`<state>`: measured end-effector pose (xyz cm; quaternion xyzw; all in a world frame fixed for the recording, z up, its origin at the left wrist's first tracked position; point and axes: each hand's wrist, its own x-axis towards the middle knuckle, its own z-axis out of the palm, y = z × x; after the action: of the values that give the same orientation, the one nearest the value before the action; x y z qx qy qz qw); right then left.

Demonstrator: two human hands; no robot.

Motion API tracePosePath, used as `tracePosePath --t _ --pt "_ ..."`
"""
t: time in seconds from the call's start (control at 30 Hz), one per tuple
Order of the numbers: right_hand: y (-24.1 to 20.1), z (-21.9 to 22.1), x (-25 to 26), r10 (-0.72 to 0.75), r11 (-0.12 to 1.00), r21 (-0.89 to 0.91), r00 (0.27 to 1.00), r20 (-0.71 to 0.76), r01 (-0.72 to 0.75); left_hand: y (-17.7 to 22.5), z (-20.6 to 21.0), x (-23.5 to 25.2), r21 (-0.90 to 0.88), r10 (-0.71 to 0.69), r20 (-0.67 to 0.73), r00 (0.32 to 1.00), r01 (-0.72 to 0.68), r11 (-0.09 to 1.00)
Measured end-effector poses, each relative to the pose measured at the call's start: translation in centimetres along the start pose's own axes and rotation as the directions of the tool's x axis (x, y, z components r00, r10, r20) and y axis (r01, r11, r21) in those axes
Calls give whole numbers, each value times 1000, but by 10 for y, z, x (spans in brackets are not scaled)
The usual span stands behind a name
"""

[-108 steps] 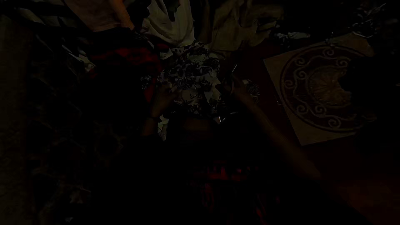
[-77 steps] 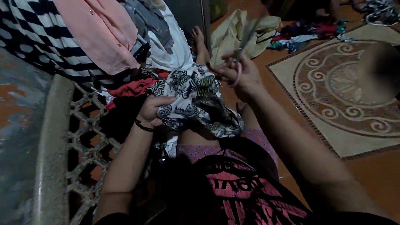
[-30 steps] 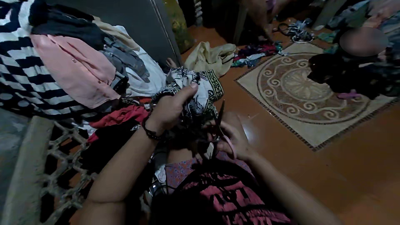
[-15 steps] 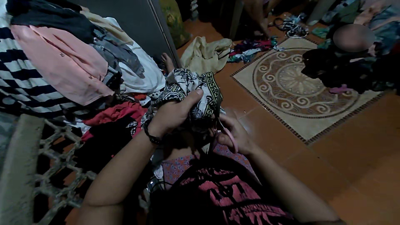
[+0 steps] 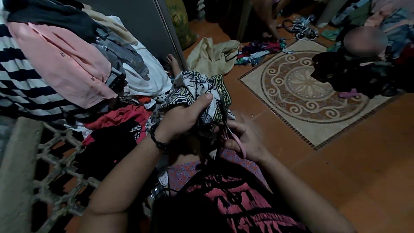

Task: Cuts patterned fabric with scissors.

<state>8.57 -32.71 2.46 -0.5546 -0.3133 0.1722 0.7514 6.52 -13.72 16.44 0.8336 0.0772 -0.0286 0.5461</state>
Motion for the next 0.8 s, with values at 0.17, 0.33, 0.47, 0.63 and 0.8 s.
tracePosePath --t 0.17,0.33,0.47,0.63,0.8 --pt "3 4 -6 25 999 30 999 -28 -24 -4 1 2 -83 60 -13 998 -61 995" --pt "7 7 -12 39 997 65 999 -32 -37 -11 2 3 -93 87 -17 996 -88 992" --pt "9 6 -13 25 990 135 1000 7 -26 -16 5 2 -103 79 24 997 -76 992" --pt "9 8 -12 4 992 123 1000 -21 -1 -24 8 1 -130 96 85 992 -85 988" --pt "9 10 -12 16 992 126 999 -33 -12 -26 9 -1 -154 58 104 993 -41 987"
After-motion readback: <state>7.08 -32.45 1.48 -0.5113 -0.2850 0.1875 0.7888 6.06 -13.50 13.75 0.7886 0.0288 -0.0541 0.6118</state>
